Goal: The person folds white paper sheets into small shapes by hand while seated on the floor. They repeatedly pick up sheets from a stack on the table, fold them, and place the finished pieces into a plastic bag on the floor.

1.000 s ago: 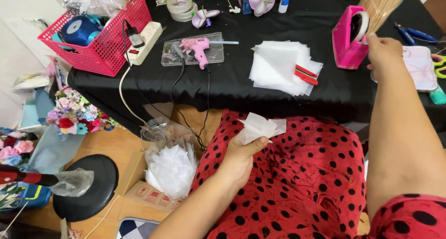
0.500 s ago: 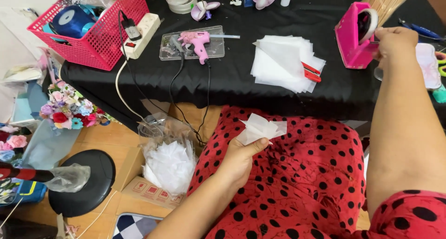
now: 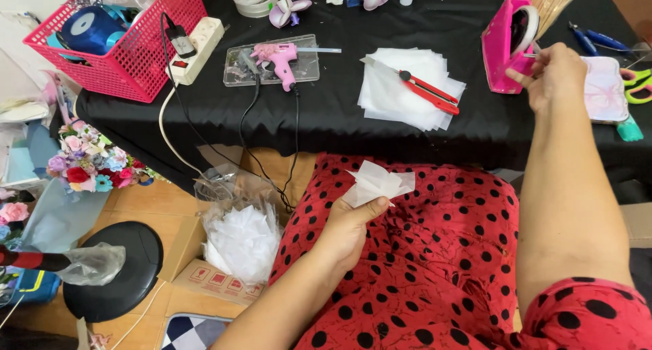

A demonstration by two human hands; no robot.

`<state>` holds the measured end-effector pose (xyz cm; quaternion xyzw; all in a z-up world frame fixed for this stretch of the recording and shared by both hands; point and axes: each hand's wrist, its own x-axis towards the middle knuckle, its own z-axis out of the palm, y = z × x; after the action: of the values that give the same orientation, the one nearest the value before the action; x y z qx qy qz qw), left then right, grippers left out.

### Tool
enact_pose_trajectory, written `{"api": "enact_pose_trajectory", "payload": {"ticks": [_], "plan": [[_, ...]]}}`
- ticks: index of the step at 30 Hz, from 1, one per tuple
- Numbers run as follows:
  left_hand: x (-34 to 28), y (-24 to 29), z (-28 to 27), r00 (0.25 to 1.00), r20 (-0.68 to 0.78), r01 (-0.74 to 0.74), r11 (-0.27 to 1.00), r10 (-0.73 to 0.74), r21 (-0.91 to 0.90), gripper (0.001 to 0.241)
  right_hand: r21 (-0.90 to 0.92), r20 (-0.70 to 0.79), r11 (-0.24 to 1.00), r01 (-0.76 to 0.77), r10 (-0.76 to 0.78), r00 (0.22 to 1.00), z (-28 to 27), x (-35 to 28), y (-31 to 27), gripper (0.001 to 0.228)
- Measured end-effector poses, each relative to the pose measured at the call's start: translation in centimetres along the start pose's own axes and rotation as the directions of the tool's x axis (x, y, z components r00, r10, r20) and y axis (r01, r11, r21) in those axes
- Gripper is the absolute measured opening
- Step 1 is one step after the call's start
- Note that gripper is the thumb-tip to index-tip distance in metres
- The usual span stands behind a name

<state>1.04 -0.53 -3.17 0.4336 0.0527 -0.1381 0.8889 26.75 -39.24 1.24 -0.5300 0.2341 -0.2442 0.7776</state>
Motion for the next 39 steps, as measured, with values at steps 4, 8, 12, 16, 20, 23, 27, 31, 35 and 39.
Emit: {"api": "enact_pose_trajectory", "payload": {"ticks": [4, 8, 12, 16, 20, 23, 27, 31, 35, 39], "plan": [[0.0, 0.0, 0.0, 1.0, 0.0, -0.015, 1.0, 0.015, -0.001, 0.041, 0.052, -0.042, 0.998, -0.041, 0.043, 0.998, 0.5, -1.7, 0.5, 0.009], [-0.1, 0.2, -0.1, 1.0, -0.009, -0.018, 1.0, 0.017, -0.026, 0.045, 0.164, -0.073, 0.986, -0.041, 0.053, 0.996, 1.0, -3.6, 1.3, 0.008], [-0.2, 0.6, 0.0, 0.999, -0.04, -0.017, 0.999, 0.016, -0.034, 0.049, 0.11, -0.113, 0.992, -0.055, 0.067, 0.991, 1.1, -4.2, 1.8, 0.013], [-0.3, 0.6, -0.1, 0.998, -0.024, -0.056, 0.995, 0.054, -0.077, 0.046, 0.118, -0.128, 0.988, -0.095, 0.11, 0.986, 1.2, -4.0, 1.5, 0.015], [-0.5, 0.8, 0.2, 0.996, -0.014, -0.086, 0.992, 0.085, -0.087, 0.045, 0.142, -0.145, 0.975, -0.168, 0.188, 0.971, 1.0, -2.4, 1.3, 0.016], [-0.6, 0.9, 0.4, 0.996, -0.022, -0.092, 0.99, 0.09, -0.108, 0.043, 0.105, -0.14, 0.969, -0.224, 0.238, 0.961, 0.6, -0.5, 1.7, 0.017], [-0.7, 1.1, 0.5, 0.996, -0.015, -0.088, 0.987, 0.087, -0.134, 0.044, 0.115, -0.154, 0.96, -0.256, 0.272, 0.95, 0.7, -0.9, 3.1, 0.018], [-0.7, 1.7, 1.0, 0.996, -0.037, -0.08, 0.986, 0.075, -0.146, 0.038, 0.028, -0.099, 0.998, -0.062, 0.064, 0.993, 1.6, -6.2, 3.1, 0.003], [-1.1, 2.3, 1.9, 0.996, -0.061, -0.077, 0.98, 0.067, -0.184, 0.048, 0.088, 0.606, 0.993, 0.073, -0.112, 0.788, -0.2, -16.7, 1.3, 0.021], [-1.1, 1.8, 2.6, 1.0, -0.007, -0.025, 0.989, 0.024, -0.145, 0.046, 0.114, 0.977, 0.921, 0.372, -0.171, 0.125, -1.8, -26.3, -3.6, 0.019]]}}
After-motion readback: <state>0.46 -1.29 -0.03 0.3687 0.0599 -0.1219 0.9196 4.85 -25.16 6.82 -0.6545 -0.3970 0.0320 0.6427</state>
